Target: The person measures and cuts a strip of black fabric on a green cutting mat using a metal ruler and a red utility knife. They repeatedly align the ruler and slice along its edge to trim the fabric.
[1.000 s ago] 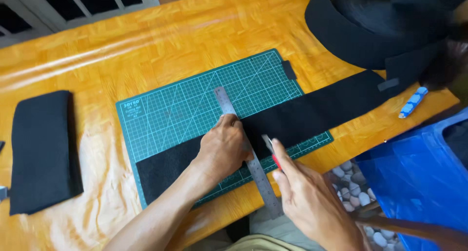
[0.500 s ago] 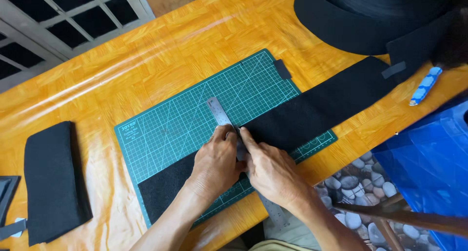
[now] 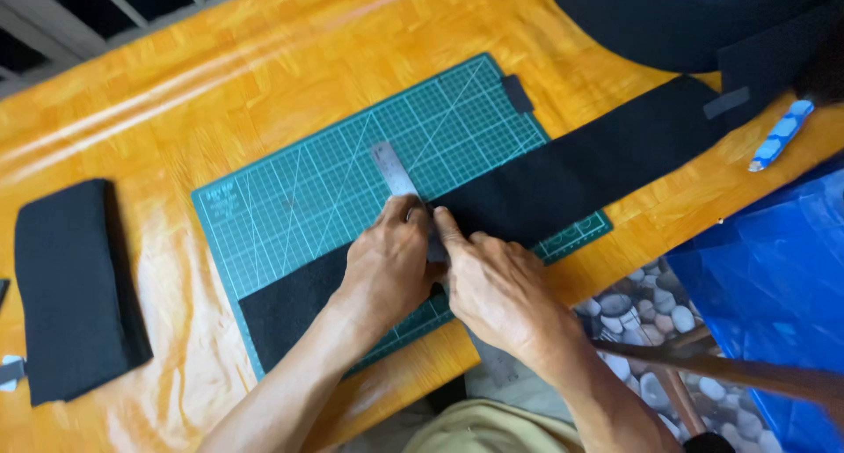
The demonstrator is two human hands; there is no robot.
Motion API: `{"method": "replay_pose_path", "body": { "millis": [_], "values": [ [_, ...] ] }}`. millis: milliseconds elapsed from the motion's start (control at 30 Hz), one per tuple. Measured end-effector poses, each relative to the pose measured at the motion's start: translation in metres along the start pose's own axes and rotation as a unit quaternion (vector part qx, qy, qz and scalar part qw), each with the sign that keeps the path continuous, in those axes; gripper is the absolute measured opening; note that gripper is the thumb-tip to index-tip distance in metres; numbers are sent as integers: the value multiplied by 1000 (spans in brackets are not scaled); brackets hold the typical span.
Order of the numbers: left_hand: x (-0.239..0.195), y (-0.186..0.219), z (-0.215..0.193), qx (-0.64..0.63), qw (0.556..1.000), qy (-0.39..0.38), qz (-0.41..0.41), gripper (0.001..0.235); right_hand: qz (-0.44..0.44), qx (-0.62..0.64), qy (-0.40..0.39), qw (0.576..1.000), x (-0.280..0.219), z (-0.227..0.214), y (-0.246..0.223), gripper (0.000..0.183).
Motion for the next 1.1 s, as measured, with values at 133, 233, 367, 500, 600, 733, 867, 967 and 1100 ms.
{"method": "replay_pose_path", "body": {
  "millis": [133,233,367,500,600,733,867,967,1100],
  "values": [
    [-2,-3,9,24,1000,19,6,69,30,3,-78,997,-49,0,-6,66],
    [1,-7,17,41,999,7,-1,69,31,10,-43,999,-78,10,-6,70],
    [1,-5,18,41,999,4,16,65,105,1,-86,991,-100,24,2,71],
    [1,-3,14,52,997,-56,-7,70,149,100,-102,978,-114,8,12,66],
    [0,1,14,60,995,-82,-7,69,30,131,85,987,-121,-9,11,65],
    [-2,7,5,58,994,-95,0,72,180,139,-1,974,-116,2,34,71],
    [-3,10,-4,34,995,-92,-21,66,56,160,84,982,-104,1,27,67],
    [-2,11,-5,28,994,-105,-29,65,29,170,86,981,-90,-2,23,64],
    [0,9,-1,41,992,-116,-26,81,-13,191,102,976,-54,-13,13,64]
  ]
}}
Point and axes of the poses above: each hand's wrist, its own x-axis towards the middle knuckle, its own z-axis out of the palm, y = z × x, the point moved 7 cm from there along x, towards the middle knuckle, and after that the axes turned 3 degrees about -z, right-handed, at the moved point
